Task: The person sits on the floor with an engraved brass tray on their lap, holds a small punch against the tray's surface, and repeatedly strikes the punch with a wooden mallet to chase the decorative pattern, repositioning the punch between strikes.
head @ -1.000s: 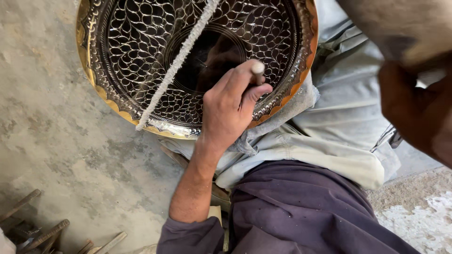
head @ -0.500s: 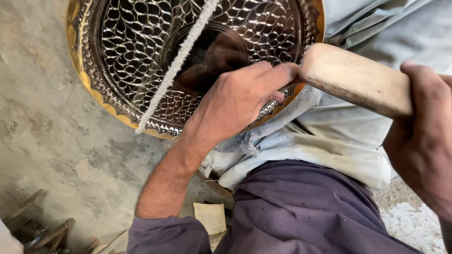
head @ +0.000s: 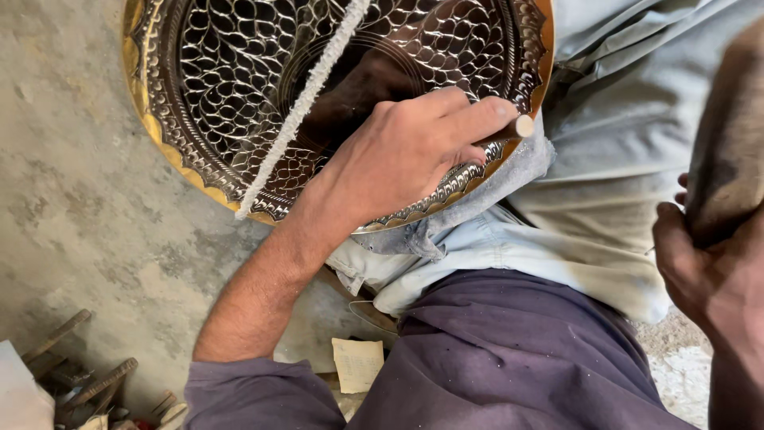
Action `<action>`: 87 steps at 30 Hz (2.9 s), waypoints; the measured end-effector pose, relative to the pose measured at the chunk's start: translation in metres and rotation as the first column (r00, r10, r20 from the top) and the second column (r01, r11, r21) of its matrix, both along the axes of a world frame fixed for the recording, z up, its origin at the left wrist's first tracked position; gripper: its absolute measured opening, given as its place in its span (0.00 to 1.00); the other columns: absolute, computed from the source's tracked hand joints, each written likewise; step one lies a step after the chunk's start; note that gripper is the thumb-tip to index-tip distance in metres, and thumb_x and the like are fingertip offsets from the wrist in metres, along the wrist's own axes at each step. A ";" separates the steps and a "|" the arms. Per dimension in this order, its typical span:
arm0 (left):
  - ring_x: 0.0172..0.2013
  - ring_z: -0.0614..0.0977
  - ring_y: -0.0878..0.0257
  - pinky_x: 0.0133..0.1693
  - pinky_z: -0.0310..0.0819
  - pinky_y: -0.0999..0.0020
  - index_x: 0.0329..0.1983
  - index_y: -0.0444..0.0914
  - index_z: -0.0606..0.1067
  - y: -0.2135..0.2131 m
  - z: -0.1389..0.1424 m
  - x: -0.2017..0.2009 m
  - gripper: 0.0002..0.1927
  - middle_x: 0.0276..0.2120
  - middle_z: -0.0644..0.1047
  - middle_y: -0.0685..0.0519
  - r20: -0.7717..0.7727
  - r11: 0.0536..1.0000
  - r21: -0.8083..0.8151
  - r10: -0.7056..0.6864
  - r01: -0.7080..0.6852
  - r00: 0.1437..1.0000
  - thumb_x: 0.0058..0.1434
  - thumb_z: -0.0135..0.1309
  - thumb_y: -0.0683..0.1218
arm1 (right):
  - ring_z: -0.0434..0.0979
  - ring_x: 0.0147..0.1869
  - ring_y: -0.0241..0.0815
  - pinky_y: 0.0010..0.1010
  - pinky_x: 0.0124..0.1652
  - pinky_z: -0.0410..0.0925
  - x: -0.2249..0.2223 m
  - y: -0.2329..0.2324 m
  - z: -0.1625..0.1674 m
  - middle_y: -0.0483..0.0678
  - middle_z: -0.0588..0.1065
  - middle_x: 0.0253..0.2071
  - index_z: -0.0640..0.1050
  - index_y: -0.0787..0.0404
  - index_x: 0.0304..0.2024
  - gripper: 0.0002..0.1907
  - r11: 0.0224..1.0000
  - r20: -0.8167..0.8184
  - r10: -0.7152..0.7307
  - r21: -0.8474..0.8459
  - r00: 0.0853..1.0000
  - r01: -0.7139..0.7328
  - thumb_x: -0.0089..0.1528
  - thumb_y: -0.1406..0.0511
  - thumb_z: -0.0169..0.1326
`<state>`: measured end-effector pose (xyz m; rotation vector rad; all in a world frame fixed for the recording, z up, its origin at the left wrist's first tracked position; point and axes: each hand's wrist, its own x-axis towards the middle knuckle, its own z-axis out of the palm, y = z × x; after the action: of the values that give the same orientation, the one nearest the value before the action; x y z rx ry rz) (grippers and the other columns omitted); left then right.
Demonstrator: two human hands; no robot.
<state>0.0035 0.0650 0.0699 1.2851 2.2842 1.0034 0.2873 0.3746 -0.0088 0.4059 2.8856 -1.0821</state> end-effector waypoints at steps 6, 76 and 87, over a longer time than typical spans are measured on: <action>0.34 0.84 0.54 0.35 0.80 0.59 0.60 0.49 0.72 0.007 -0.003 0.000 0.15 0.33 0.74 0.50 0.019 0.997 -0.010 -0.074 0.075 0.997 0.72 0.51 0.41 | 0.77 0.56 0.41 0.24 0.53 0.71 0.003 -0.014 0.003 0.57 0.74 0.54 0.69 0.72 0.64 0.19 0.807 0.091 -0.373 -0.459 0.923 0.371 0.73 0.71 0.59; 0.39 0.85 0.62 0.37 0.84 0.71 0.54 0.40 0.72 -0.009 -0.054 0.063 0.15 0.42 0.78 0.54 -0.036 0.837 0.201 0.526 -0.510 0.850 0.69 0.63 0.45 | 0.75 0.50 0.49 0.39 0.52 0.71 -0.125 -0.010 0.009 0.56 0.73 0.48 0.71 0.69 0.55 0.09 0.997 0.015 0.016 -0.070 1.000 -0.015 0.74 0.69 0.51; 0.37 0.85 0.60 0.36 0.82 0.67 0.62 0.45 0.73 -0.011 -0.015 0.021 0.18 0.39 0.73 0.52 0.044 0.981 0.023 0.189 -0.191 0.981 0.72 0.56 0.36 | 0.75 0.50 0.48 0.40 0.53 0.71 -0.112 0.022 -0.016 0.56 0.74 0.47 0.71 0.69 0.53 0.09 0.988 0.083 -0.040 -0.143 0.996 0.052 0.75 0.67 0.50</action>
<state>0.0242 0.0537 0.0548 1.0600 2.4036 1.1164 0.1753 0.3965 -0.0250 0.4987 2.7195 -1.2428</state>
